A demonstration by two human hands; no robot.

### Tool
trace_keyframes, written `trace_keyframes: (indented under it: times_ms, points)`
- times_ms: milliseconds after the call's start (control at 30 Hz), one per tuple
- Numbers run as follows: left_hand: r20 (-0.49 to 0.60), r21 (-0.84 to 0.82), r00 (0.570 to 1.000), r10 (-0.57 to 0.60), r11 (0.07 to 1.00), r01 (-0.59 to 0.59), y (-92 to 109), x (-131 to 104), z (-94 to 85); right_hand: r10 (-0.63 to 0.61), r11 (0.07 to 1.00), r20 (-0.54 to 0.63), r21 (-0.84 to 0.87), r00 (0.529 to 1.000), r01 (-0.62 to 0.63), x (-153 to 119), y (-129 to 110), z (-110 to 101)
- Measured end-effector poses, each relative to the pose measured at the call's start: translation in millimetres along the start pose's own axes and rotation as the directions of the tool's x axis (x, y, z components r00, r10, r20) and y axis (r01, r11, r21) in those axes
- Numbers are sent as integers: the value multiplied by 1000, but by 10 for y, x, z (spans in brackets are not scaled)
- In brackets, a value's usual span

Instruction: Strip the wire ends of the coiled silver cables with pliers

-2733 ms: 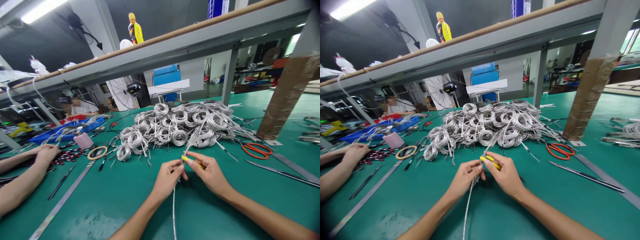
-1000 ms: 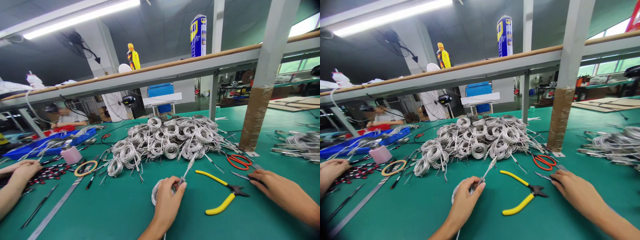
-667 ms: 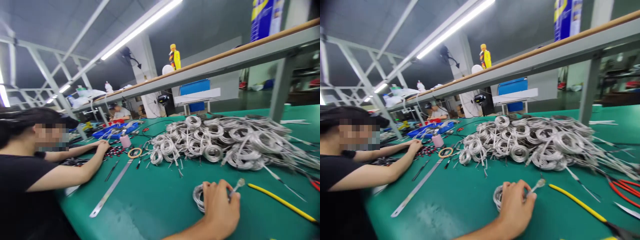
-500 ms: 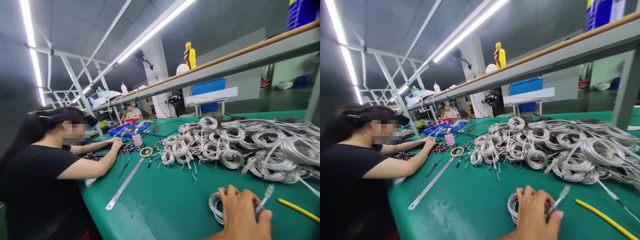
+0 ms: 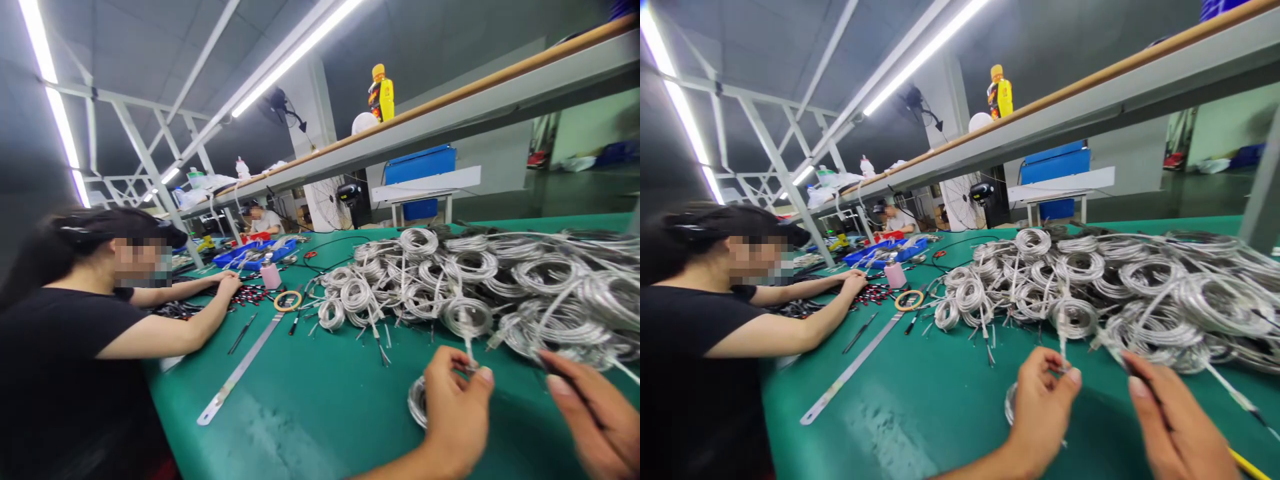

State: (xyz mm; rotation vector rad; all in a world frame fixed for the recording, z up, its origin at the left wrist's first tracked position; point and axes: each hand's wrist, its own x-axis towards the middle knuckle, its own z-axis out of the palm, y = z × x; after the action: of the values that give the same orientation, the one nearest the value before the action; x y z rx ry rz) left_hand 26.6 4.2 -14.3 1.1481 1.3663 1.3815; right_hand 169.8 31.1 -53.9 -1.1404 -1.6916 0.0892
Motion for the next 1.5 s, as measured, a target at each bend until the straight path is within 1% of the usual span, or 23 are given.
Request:
trace_keyframes:
  times_ms: [33, 67, 100, 167, 233, 300, 333, 400, 467, 567, 667, 733, 800, 867, 1000, 1100, 1233, 1500]
  points:
    - [15, -78, 999, -28, 997, 29, 30, 22, -19, -9, 1000, 13, 24, 1000, 9, 9, -33, -13]
    - [57, -146, 996, -62, 987, 70, 58, 45, -37, -18, 999, 40, 30, 999, 16, 18, -68, -35]
    - [114, -195, 990, -86, 975, 108, 84, 68, -54, -26, 999, 76, 32, 997, 23, 27, -105, -62]
    - [171, -249, 979, -115, 956, 156, 125, 110, -81, -36, 999, 153, 39, 988, 30, 49, -167, -119]
    - [185, -288, 971, -152, 936, 202, 151, 138, -99, -13, 999, 231, 44, 973, 3, 69, -205, -156]
    - [191, -312, 966, -176, 922, 229, 165, 145, -109, 30, 998, 319, 43, 947, -46, 80, -222, -164]
    - [195, -312, 965, -174, 922, 229, 167, 142, -110, 44, 997, 357, 44, 933, -64, 80, -225, -159]
    - [193, -292, 972, -136, 938, 189, 162, 124, -105, 42, 995, 398, 64, 916, -73, 73, -231, -144]
    - [180, -257, 980, -86, 957, 131, 146, 101, -94, 38, 992, 379, 96, 925, -80, 65, -241, -137]
    - [168, -215, 985, -45, 973, 82, 124, 78, -83, 82, 982, 318, 136, 944, -131, 73, -263, -155]
    - [191, -198, 980, -53, 976, 91, 135, 79, -99, 149, 965, 274, 170, 950, -201, 104, -279, -186]
    - [225, -164, 971, -84, 979, 122, 166, 90, -123, 181, 951, 274, 198, 945, -240, 121, -281, -194]
    - [254, -112, 960, -119, 982, 152, 204, 107, -150, 186, 943, 290, 217, 939, -253, 122, -275, -189]
    - [244, -84, 959, -143, 982, 167, 231, 128, -174, 165, 946, 314, 219, 935, -240, 108, -268, -180]
    - [189, -122, 960, -207, 965, 232, 221, 180, -219, 73, 963, 386, 214, 920, -167, 77, -294, -179]
    - [219, -175, 944, -247, 942, 287, 186, 225, -259, 22, 972, 439, 202, 898, -122, 80, -342, -194]
    - [265, -219, 924, -275, 916, 336, 160, 270, -298, -4, 985, 486, 151, 874, -79, 98, -373, -192]
    - [305, -216, 914, -268, 915, 341, 136, 274, -289, -17, 991, 544, 121, 839, -58, 88, -337, -135]
